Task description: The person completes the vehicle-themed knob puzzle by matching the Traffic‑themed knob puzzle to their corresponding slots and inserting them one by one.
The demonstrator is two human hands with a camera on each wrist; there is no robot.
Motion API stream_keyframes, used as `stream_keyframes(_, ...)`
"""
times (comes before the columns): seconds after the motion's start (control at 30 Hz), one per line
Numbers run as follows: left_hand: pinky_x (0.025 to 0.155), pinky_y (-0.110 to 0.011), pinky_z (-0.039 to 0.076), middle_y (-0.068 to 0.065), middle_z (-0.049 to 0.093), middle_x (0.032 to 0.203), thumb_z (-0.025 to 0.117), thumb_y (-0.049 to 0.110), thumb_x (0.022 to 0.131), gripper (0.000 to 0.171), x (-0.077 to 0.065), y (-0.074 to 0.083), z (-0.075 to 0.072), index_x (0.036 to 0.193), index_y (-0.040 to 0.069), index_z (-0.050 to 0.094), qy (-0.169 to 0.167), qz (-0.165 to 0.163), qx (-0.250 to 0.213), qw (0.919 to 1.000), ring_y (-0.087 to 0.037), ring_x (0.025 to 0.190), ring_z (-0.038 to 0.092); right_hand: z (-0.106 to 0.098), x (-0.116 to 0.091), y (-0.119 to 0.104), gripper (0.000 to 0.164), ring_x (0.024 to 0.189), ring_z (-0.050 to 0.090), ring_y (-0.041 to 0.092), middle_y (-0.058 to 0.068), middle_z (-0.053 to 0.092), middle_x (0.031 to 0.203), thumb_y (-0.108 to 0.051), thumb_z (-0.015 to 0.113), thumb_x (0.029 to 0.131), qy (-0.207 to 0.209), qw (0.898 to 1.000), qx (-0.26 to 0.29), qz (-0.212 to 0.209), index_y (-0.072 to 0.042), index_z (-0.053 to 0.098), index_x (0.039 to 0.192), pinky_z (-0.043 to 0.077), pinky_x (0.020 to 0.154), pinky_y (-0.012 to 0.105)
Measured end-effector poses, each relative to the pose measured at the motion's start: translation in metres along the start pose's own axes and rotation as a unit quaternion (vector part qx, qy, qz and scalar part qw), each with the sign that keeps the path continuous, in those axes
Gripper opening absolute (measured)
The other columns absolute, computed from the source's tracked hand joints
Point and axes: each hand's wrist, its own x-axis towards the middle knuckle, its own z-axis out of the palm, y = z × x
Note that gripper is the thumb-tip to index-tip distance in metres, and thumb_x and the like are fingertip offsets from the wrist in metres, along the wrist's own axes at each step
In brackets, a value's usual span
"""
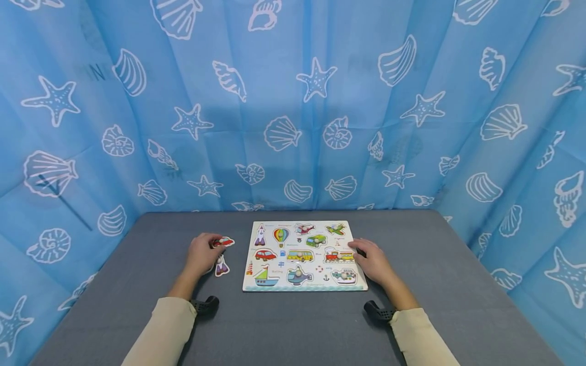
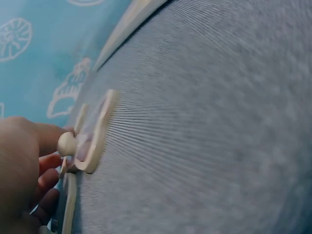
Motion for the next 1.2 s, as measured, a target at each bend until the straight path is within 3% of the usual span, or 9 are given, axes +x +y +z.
stream_keyframes(0.17, 0.08, -0.051, 0.044, -0.017, 0.061, 0.108, 0.071, 0.02, 0.088, 0.031, 0.003, 0.003, 0.002, 0.112, 0.001, 0.071, -0.003, -0.01, 0.042, 0.9991, -0.036, 0.097, 0.055, -0.001, 0.0, 0.0, 0.032, 0.133, 0.035, 0.046, 0.026, 0.05, 0.138, -0.002, 0.059, 0.093, -0.002, 1.0, -0.001, 0.0, 0.003, 0.062, 0.125, 0.027, 0.105, 0.061)
stream_keyframes(0.3, 0.079, -0.05, 0.045, -0.016, 0.061, 0.104, 0.071, 0.02, 0.089, 0.027, 0.005, 0.008, 0.0, 0.107, 0.001, 0.072, -0.009, -0.022, 0.047, 0.9986, -0.034, 0.094, 0.055, 0.0, -0.001, 0.001, 0.033, 0.133, 0.034, 0.046, 0.026, 0.049, 0.139, -0.003, 0.059, 0.094, -0.009, 1.0, 0.0, 0.003, 0.004, 0.062, 0.126, 0.027, 0.105, 0.061)
stream_keyframes(0.6, 0.072, -0.044, 0.047, -0.01, 0.06, 0.09, 0.068, 0.014, 0.092, 0.014, 0.014, 0.021, -0.009, 0.097, 0.001, 0.07, -0.066, -0.041, 0.066, 0.9948, -0.025, 0.08, 0.056, 0.0, -0.001, 0.002, 0.032, 0.133, 0.035, 0.046, 0.026, 0.05, 0.137, -0.002, 0.059, 0.094, -0.006, 1.0, -0.001, 0.004, 0.004, 0.062, 0.125, 0.027, 0.105, 0.061)
stream_keyframes(0.83, 0.072, -0.044, 0.047, -0.009, 0.061, 0.09, 0.066, 0.015, 0.093, 0.013, 0.017, 0.019, -0.01, 0.098, 0.003, 0.069, -0.056, -0.04, 0.082, 0.9942, -0.026, 0.082, 0.056, 0.0, 0.001, 0.001, 0.033, 0.133, 0.035, 0.046, 0.026, 0.05, 0.138, -0.003, 0.058, 0.094, -0.001, 1.0, -0.006, -0.002, 0.003, 0.062, 0.126, 0.027, 0.105, 0.061)
stream_keyframes(1.03, 0.073, -0.044, 0.046, -0.012, 0.06, 0.098, 0.061, 0.016, 0.097, 0.015, 0.017, 0.022, -0.007, 0.103, 0.003, 0.066, -0.058, -0.046, 0.066, 0.9951, -0.028, 0.086, 0.056, -0.002, 0.0, 0.001, 0.032, 0.132, 0.036, 0.047, 0.027, 0.051, 0.136, -0.001, 0.058, 0.093, 0.005, 1.0, -0.005, -0.006, 0.005, 0.062, 0.124, 0.027, 0.105, 0.061)
stream_keyframes(1.2, 0.074, -0.046, 0.046, -0.013, 0.059, 0.101, 0.058, 0.018, 0.099, 0.018, 0.012, 0.022, -0.003, 0.106, 0.003, 0.065, -0.044, -0.029, 0.056, 0.997, -0.03, 0.092, 0.056, 0.001, 0.0, 0.002, 0.032, 0.132, 0.037, 0.046, 0.025, 0.051, 0.137, -0.003, 0.059, 0.093, -0.004, 1.0, -0.014, -0.004, 0.003, 0.063, 0.125, 0.027, 0.105, 0.061)
